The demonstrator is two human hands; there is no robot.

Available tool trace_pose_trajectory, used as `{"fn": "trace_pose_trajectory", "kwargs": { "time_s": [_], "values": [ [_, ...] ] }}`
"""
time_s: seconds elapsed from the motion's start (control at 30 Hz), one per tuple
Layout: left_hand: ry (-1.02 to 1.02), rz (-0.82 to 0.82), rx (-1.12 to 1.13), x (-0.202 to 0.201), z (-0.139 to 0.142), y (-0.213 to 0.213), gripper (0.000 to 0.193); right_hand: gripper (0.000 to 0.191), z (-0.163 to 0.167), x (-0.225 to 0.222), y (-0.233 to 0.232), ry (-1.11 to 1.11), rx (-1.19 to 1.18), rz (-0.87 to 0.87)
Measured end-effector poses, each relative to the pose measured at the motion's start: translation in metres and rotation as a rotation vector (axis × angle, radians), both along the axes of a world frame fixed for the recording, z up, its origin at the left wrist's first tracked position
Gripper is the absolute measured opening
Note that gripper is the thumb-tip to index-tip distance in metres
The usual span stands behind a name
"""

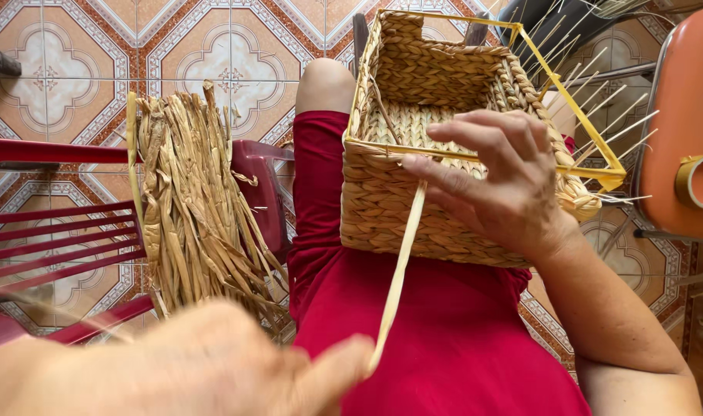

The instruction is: The person weaves a rectangular basket by hand, interlacing dried palm strips through a yellow wire frame. They repeatedly pull strips through the weave, adjust tension, and rotate the basket to continue the pattern.

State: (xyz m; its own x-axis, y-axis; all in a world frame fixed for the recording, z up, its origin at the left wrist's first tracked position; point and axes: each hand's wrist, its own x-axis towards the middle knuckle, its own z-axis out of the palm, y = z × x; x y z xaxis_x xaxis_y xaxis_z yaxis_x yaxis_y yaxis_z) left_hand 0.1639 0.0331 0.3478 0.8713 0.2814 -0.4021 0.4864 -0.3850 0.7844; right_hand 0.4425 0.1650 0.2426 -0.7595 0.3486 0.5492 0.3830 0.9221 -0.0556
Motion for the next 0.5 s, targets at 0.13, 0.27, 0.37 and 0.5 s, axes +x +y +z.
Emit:
{"fn": "trace_pose_trajectory", "kwargs": {
  "time_s": [0.13,0.27,0.37,0.5],
  "values": [
    [0.096,-0.036,0.019,0.010,-0.026,-0.022,0.028,0.034,-0.013,-0.015,-0.011,0.185,0.006,0.154],
    [-0.155,0.382,0.543,0.000,-0.045,-0.008,0.041,0.019,-0.024,0.022,-0.030,0.230,-0.401,0.150],
    [-0.142,0.692,0.762,-0.013,-0.071,0.044,0.037,0.015,-0.032,0.062,-0.040,0.507,-0.770,-0.106],
    [-0.218,0.808,0.883,0.002,-0.109,0.093,0.040,0.012,-0.046,0.106,-0.038,1.272,-1.188,-0.056]
  ]
}}
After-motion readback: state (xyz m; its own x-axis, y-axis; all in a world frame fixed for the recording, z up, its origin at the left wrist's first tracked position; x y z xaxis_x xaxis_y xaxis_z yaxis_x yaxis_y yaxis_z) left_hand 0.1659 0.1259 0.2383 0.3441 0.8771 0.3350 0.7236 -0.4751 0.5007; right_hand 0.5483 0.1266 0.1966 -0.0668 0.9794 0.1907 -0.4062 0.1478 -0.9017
